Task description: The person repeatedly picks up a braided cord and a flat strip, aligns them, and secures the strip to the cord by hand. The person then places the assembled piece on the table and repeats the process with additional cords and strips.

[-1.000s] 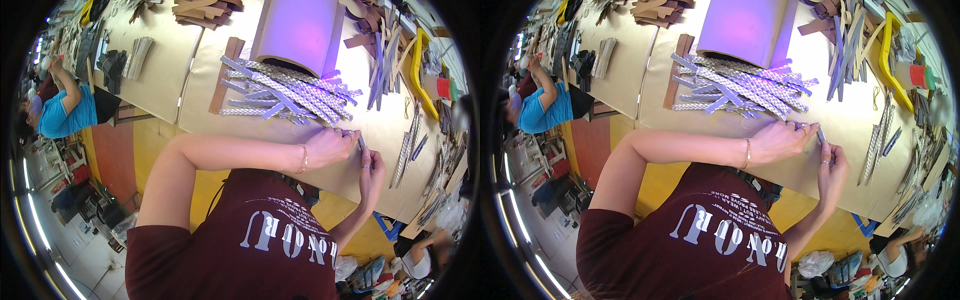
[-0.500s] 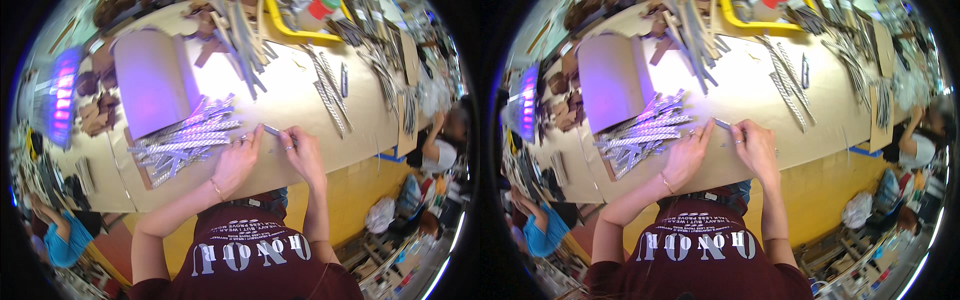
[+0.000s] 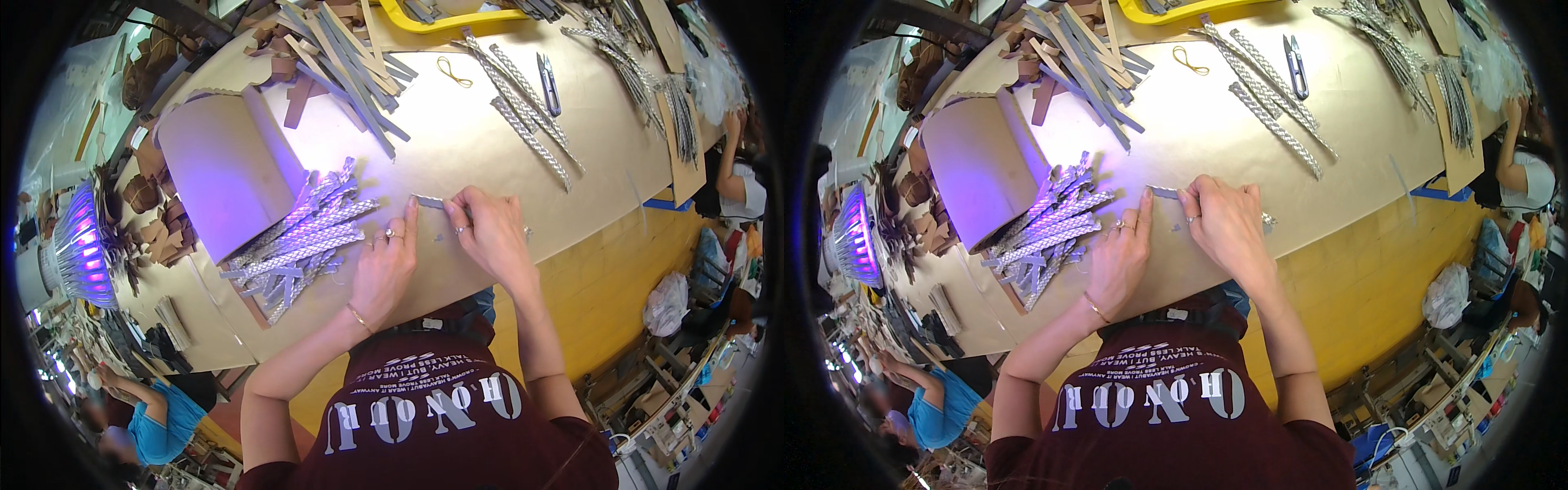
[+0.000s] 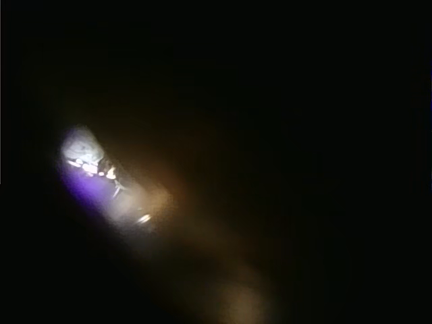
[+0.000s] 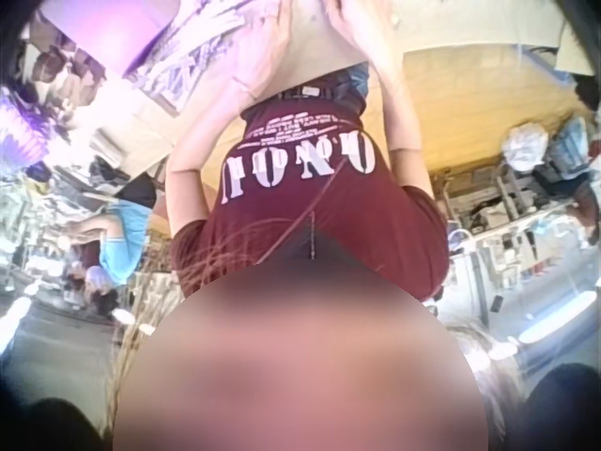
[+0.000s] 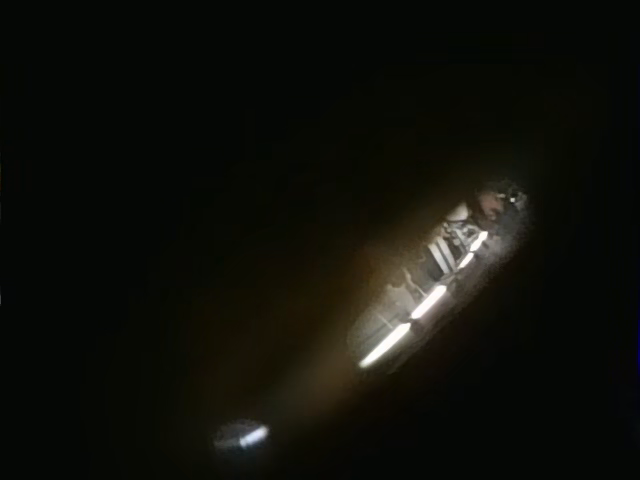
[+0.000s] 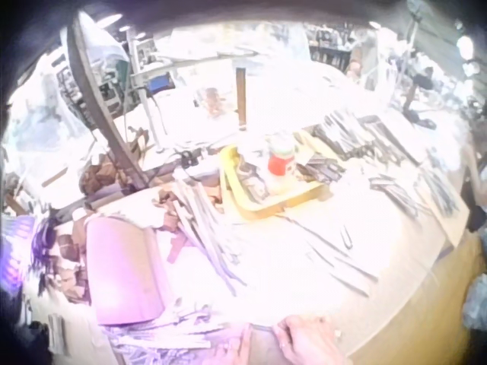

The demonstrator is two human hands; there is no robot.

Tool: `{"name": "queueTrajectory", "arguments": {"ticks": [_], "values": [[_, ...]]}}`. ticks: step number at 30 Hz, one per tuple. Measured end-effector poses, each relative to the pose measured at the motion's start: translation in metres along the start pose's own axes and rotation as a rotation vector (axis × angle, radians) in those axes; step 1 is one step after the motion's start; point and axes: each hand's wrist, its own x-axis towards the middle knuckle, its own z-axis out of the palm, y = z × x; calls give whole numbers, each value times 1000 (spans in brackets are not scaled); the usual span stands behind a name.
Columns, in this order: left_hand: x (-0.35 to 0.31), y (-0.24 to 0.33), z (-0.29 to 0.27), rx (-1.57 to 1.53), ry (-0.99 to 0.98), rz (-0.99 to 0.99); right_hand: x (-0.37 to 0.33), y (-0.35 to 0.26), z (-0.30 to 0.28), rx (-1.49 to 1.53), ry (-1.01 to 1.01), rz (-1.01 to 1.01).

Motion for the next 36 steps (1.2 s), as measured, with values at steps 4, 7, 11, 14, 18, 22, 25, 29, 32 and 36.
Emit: {"name": "queueTrajectory", "arguments": {"ticks": [4, 7, 11, 14, 18, 22, 25, 29, 32, 36], "values": [[2, 2, -4, -11, 12, -19, 1, -1, -1, -21, -17, 21], [4, 2, -8, -67, 36, -49, 1, -3, -1, -39, -21, 31], [9, 9, -8, -196, 133, -19, 2, -3, 1, -49, 14, -2], [12, 16, -1, -377, 75, -20, 3, -4, 3, -96, 24, 6], [12, 16, 5, -452, 14, -25, -2, 0, 0, -115, 40, 80], [12, 19, 6, -248, -1, -11, -13, 19, -19, -21, 56, 213], [12, 20, 3, -192, -17, 2, -20, 26, -19, 42, 103, 195], [14, 20, 1, -280, -17, -1, -23, 27, -16, 116, 127, 211], [15, 19, 0, -318, -16, 5, -24, 28, -15, 44, 96, 241], [15, 18, -5, -302, -28, 38, -23, 30, -11, -33, 185, 134]]}}
